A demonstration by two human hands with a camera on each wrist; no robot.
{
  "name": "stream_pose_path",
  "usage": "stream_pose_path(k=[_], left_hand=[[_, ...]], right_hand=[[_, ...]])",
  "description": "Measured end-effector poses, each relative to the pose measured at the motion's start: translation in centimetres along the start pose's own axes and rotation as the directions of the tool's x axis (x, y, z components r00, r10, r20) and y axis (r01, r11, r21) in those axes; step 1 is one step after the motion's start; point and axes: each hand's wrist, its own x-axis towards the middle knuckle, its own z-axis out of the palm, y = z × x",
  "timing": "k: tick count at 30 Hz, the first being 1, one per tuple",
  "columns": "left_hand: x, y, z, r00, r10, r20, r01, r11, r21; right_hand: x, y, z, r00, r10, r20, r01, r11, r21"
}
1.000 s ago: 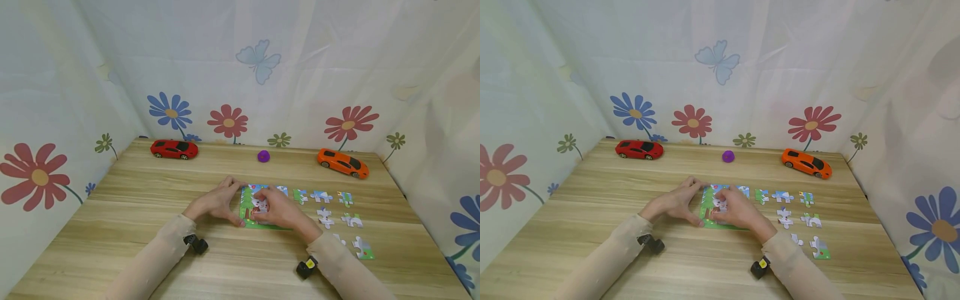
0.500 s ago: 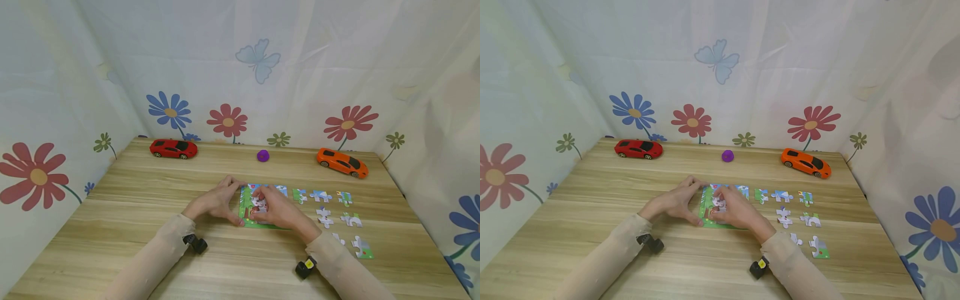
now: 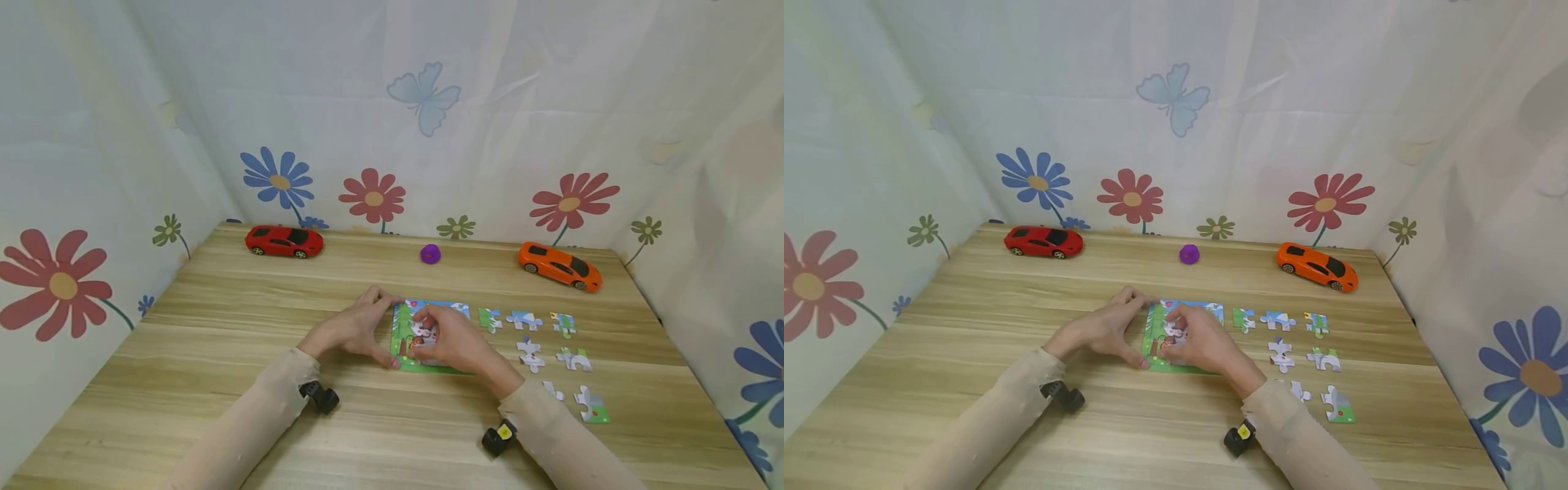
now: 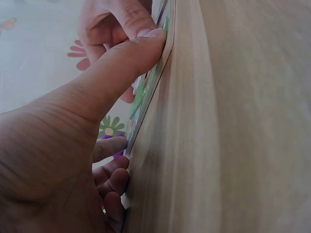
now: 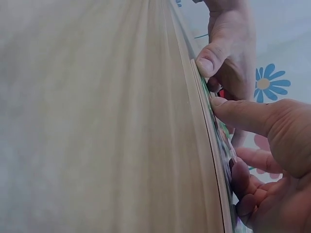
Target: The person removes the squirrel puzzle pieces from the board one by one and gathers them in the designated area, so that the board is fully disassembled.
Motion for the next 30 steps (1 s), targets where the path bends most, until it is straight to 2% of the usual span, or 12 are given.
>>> stream_pose_path(k=[7,15,30], left_hand=[[0.13,-0.13,-0.1,1.0,0.005,-0.003,-0.005,1.0,0.015],[0.19,-0.19,-0.12,1.0,0.0,-0.001,0.0,1.0,0.021],[0.09,-0.06,-0.08,1.0,-0.006,0.007,0.006,1.0,0.02]], right_hand=[[-0.01,-0.23,-0.05,0.999,0.045,-0.021,-0.044,0.998,0.042],[-0.09,-0.25,-0.21,0.999,0.033,-0.019,-0.031,0.996,0.089],[-0.13,-0.31,-0.22,1.0,0.028,-0.01,-0.027,0.997,0.075]])
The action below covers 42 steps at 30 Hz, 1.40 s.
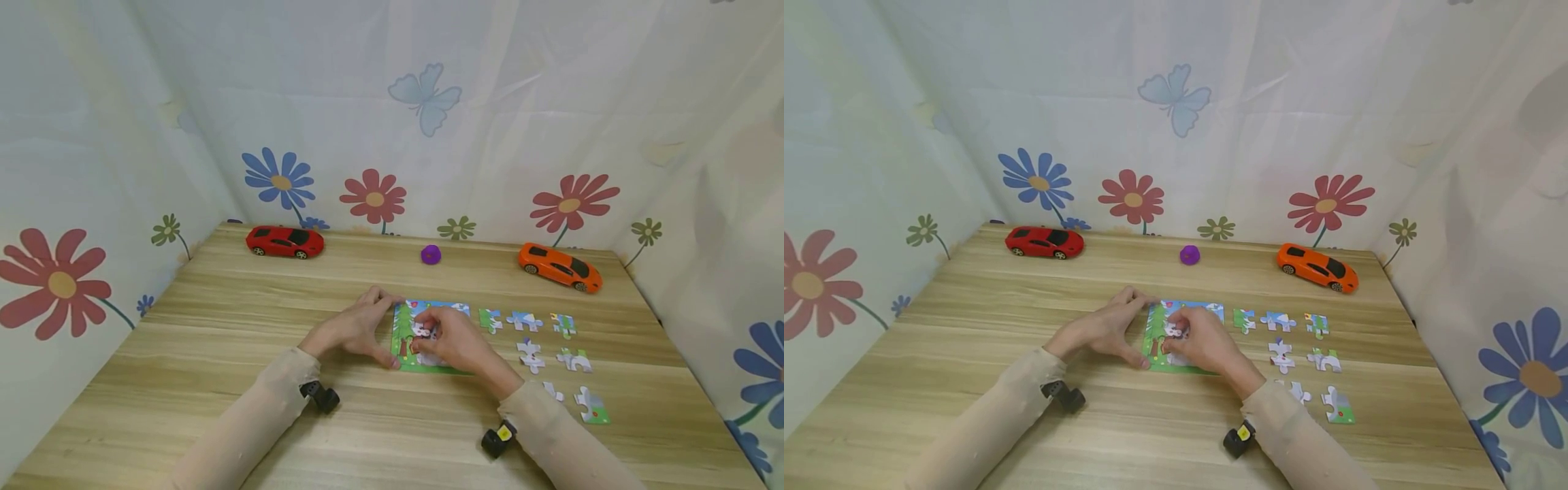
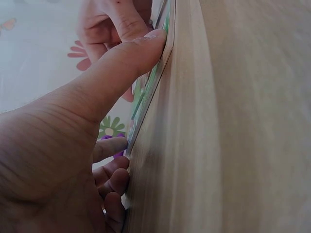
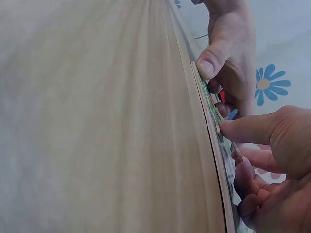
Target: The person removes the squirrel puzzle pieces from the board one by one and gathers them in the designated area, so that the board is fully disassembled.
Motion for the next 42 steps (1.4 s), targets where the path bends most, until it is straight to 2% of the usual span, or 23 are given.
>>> stream_pose_path(k=[6,13,23,29,36,42], left_hand=[[-0.1,0.1,-0.1,1.0,-0.004,-0.002,0.004,1.0,0.0],[-0.3,0.0,-0.1,1.0,-0.005,-0.008,0.005,1.0,-0.009],[0.0,0.1,0.7,1.0,0.001,-0.002,-0.001,1.0,-0.015],[0.1,0.4,0.8,1.0,0.0,-0.003,0.0,1.0,-0.018],[0.0,0.1,0.9,1.0,0.011,-0.001,-0.011,1.0,-0.011],[0.0,-0.1,0.5,1.0,-0.015,-0.01,0.015,1.0,-0.01]], right_hand=[[-0.1,-0.3,-0.6,1.0,-0.014,-0.016,0.014,1.0,-0.018],[-0.3,-0.7,-2.4,0.999,-0.003,-0.039,0.003,1.0,-0.006],[-1.2,-0.2,-4.9,0.995,-0.021,-0.096,0.018,0.999,-0.033],[-1.7,0.2,-7.0,0.992,-0.024,-0.128,0.02,0.999,-0.034],[-3.1,1.0,-9.7,0.982,0.026,-0.188,-0.035,0.998,-0.048],[-4.1,1.7,-11.4,0.975,0.002,-0.22,-0.016,0.998,-0.06]])
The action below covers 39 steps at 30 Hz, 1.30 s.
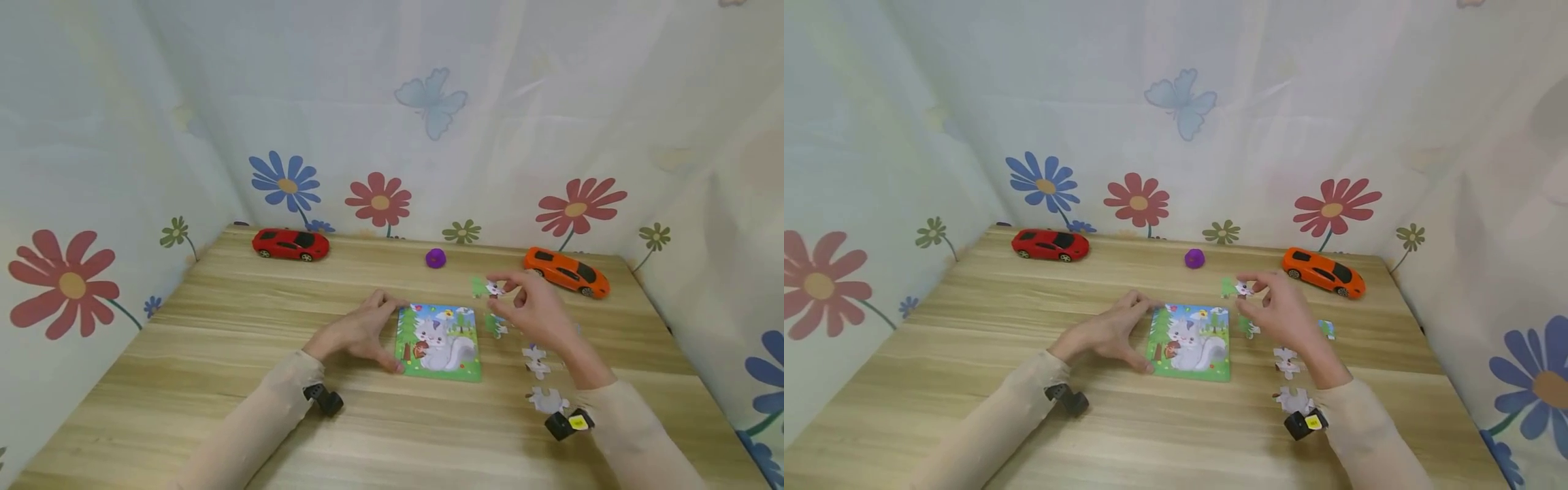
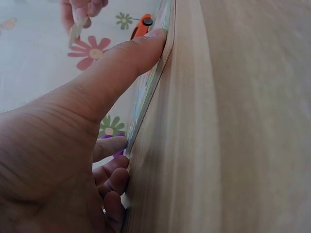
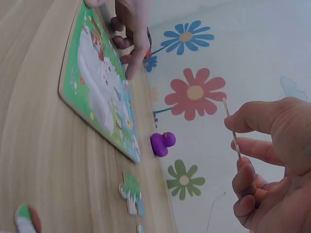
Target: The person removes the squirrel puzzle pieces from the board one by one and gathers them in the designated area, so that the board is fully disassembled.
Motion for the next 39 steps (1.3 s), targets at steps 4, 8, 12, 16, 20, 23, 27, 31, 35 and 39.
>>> stream_pose_path(k=[4,8,12,16,20,23,27,31,35,39], left_hand=[[-0.1,0.0,-0.3,1.0,-0.002,0.0,0.002,1.0,-0.004],[-0.2,0.1,-0.3,1.0,0.007,0.001,-0.007,1.0,-0.007],[-0.3,0.1,-0.2,1.0,0.007,0.002,-0.007,1.0,-0.011],[-0.2,0.0,0.0,1.0,0.011,0.001,-0.011,1.0,-0.01],[0.0,-0.1,0.1,1.0,0.008,-0.003,-0.008,1.0,-0.001],[0.0,-0.2,0.1,1.0,0.004,-0.001,-0.004,1.0,0.005],[0.0,-0.2,0.0,1.0,0.008,0.0,-0.008,1.0,0.009],[-0.1,-0.2,0.0,1.0,0.01,-0.005,-0.01,1.0,0.007],[0.0,-0.3,0.0,1.0,0.008,-0.005,-0.008,1.0,0.015],[0.1,-0.3,0.0,1.0,0.002,-0.006,-0.002,1.0,0.019]], right_hand=[[-0.6,0.5,-0.7,1.0,-0.003,0.003,0.003,1.0,-0.02],[-1.4,1.3,-0.9,1.0,0.002,0.01,-0.002,0.999,-0.047],[-2.4,2.0,-0.8,1.0,0.013,0.022,-0.012,0.999,-0.045],[-3.3,2.6,-0.6,0.999,0.03,0.041,-0.028,0.998,-0.053],[-4.2,3.2,-0.1,0.998,0.032,0.057,-0.029,0.998,-0.053],[-4.8,3.4,0.5,0.997,0.037,0.073,-0.036,0.999,-0.021],[-5.4,3.8,1.3,0.995,0.035,0.089,-0.034,0.999,-0.01],[-5.6,4.4,1.8,0.994,0.029,0.109,-0.028,1.0,-0.009],[-5.7,4.9,2.2,0.99,0.029,0.138,-0.027,0.999,-0.016],[-5.7,5.0,2.3,0.987,0.032,0.155,-0.024,0.998,-0.053]])
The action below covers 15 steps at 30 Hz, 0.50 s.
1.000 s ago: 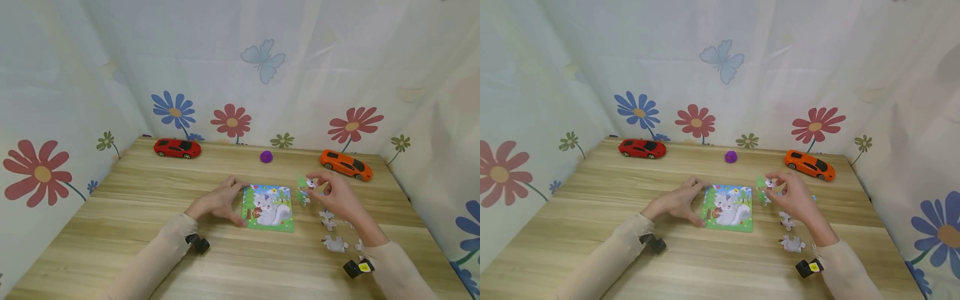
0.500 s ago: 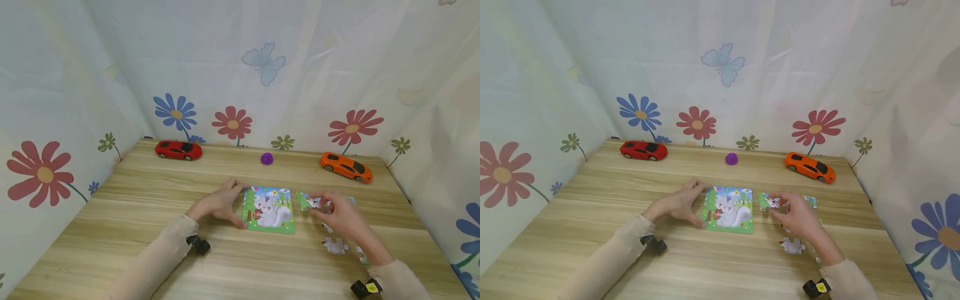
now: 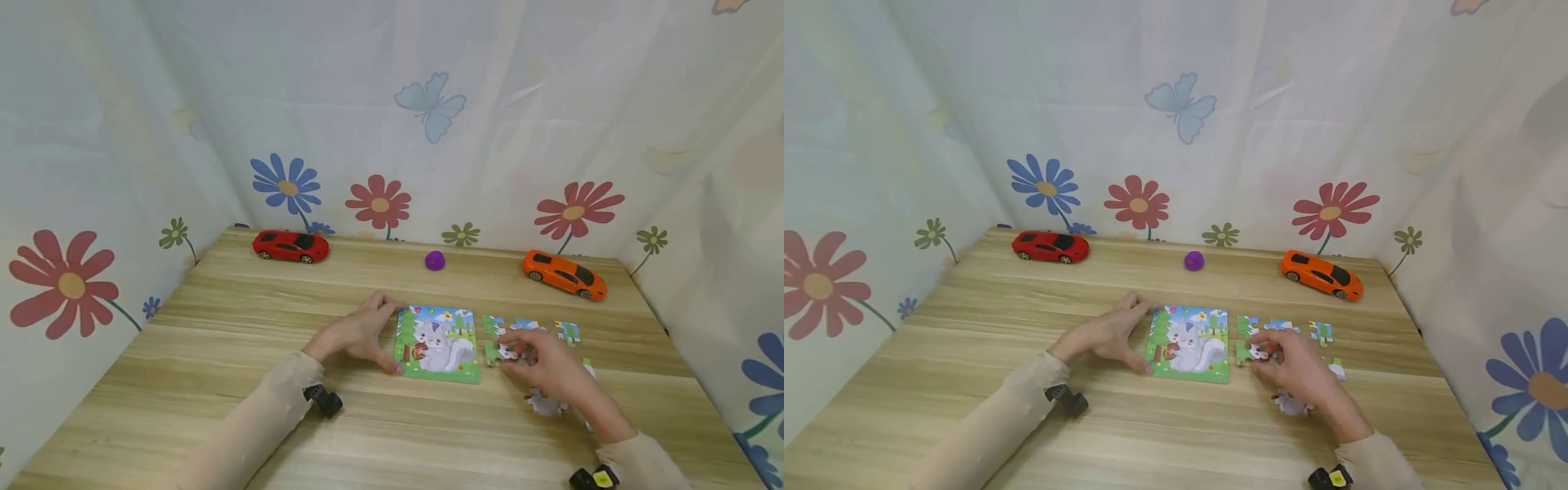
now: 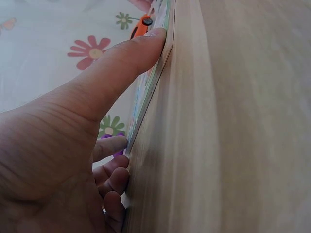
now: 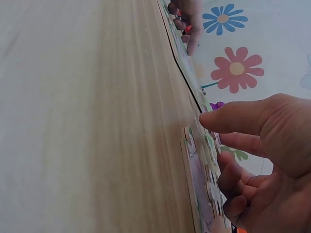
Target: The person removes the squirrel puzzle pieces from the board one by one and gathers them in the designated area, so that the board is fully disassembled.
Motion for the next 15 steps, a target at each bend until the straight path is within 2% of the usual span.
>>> stream_pose_path(k=[6,15], left_hand=[[0.01,0.19,-0.15,1.0,-0.002,0.003,0.002,1.0,-0.005],[0.05,0.01,0.02,1.0,0.001,-0.005,-0.001,1.0,-0.009]], right_hand=[[-0.05,-0.17,0.12,1.0,0.023,0.021,-0.022,0.999,-0.024],[-0.15,-0.3,0.22,1.0,0.009,0.018,-0.008,0.998,-0.06]])
